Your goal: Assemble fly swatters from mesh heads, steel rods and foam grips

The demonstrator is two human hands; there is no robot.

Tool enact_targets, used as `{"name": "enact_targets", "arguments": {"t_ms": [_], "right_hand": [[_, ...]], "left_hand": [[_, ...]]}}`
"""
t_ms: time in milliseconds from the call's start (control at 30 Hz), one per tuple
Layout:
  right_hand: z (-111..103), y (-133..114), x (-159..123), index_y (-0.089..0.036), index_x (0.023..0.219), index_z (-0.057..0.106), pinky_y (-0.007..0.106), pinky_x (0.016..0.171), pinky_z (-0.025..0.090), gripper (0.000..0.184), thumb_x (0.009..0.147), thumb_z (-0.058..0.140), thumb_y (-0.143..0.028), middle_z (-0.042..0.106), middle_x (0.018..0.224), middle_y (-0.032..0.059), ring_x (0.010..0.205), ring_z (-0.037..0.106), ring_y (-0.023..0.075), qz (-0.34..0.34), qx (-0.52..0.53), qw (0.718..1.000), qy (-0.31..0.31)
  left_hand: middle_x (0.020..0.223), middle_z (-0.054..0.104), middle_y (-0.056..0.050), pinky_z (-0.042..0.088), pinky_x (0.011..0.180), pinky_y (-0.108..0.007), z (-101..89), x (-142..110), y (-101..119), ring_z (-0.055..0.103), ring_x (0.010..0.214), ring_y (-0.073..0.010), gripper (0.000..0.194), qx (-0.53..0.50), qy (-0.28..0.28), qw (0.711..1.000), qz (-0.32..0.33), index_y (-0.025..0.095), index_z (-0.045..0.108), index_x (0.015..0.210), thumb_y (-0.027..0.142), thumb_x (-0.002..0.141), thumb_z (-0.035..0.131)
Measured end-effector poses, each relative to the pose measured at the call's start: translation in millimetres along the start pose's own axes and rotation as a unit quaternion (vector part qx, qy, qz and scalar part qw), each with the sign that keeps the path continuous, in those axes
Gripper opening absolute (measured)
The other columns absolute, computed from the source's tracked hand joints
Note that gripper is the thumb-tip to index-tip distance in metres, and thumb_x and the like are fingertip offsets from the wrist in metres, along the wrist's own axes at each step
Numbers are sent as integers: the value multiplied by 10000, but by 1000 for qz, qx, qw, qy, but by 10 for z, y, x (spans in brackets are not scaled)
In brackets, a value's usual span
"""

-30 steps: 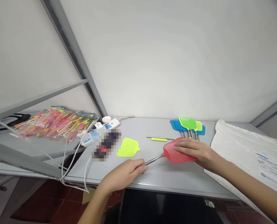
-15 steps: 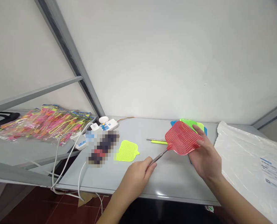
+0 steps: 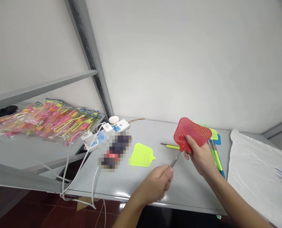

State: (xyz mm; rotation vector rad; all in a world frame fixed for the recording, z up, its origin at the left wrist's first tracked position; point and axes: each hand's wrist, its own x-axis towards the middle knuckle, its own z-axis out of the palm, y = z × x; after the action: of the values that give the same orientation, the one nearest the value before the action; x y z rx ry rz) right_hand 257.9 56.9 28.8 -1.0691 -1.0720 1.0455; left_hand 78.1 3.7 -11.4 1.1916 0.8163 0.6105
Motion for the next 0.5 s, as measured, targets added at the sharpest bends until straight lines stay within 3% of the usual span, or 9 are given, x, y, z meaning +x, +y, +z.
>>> {"name": "enact_targets", "arguments": {"t_ms": [100,200,267,333,433,500], "right_hand": [[122,-8,29,-201,731,505,208,350,384,283,848,660,-406,411,601,-54,477,386,80,2,4,1000,-22],[203,3,56,-195,726,513,208,341,380,294,842,660,-422,418,593,-54,461,361,75,12,15,999,-36],[216,25,64,-191,716,517,213,338,378,313,845,647,-444,409,569,-57,451,356,77,27,15,998,-51],[192,44,61,-190,709,517,220,340,382,326,849,633,-461,393,545,-62,449,360,85,41,21,997,-57],[92,25,40,-202,724,500,218,349,380,315,841,643,-458,397,560,-68,461,351,86,43,51,998,-22],[-15,-32,29,-210,753,489,211,353,367,296,840,651,-442,424,604,-65,466,338,78,30,70,997,5]], "left_hand": [[486,250,116,207,341,-202,-64,-28,-51,124,312,-65,353,-203,-107,973,-36,235,387,766,519,969,336],[471,231,119,167,322,-208,-77,-62,-58,85,293,-68,366,-252,-117,960,-40,241,377,766,534,973,306],[494,245,109,196,354,-214,-50,-78,-31,127,326,-73,375,-179,-57,982,-35,235,377,758,534,974,306],[548,309,82,264,439,-222,12,-78,17,256,412,-88,388,-23,57,998,-8,223,376,730,521,974,330],[629,414,34,301,574,-255,164,-31,123,406,601,-140,391,240,188,952,20,217,380,713,490,985,317],[640,450,17,292,602,-278,286,35,209,433,649,-174,362,350,202,915,10,226,395,743,459,995,277]]}}
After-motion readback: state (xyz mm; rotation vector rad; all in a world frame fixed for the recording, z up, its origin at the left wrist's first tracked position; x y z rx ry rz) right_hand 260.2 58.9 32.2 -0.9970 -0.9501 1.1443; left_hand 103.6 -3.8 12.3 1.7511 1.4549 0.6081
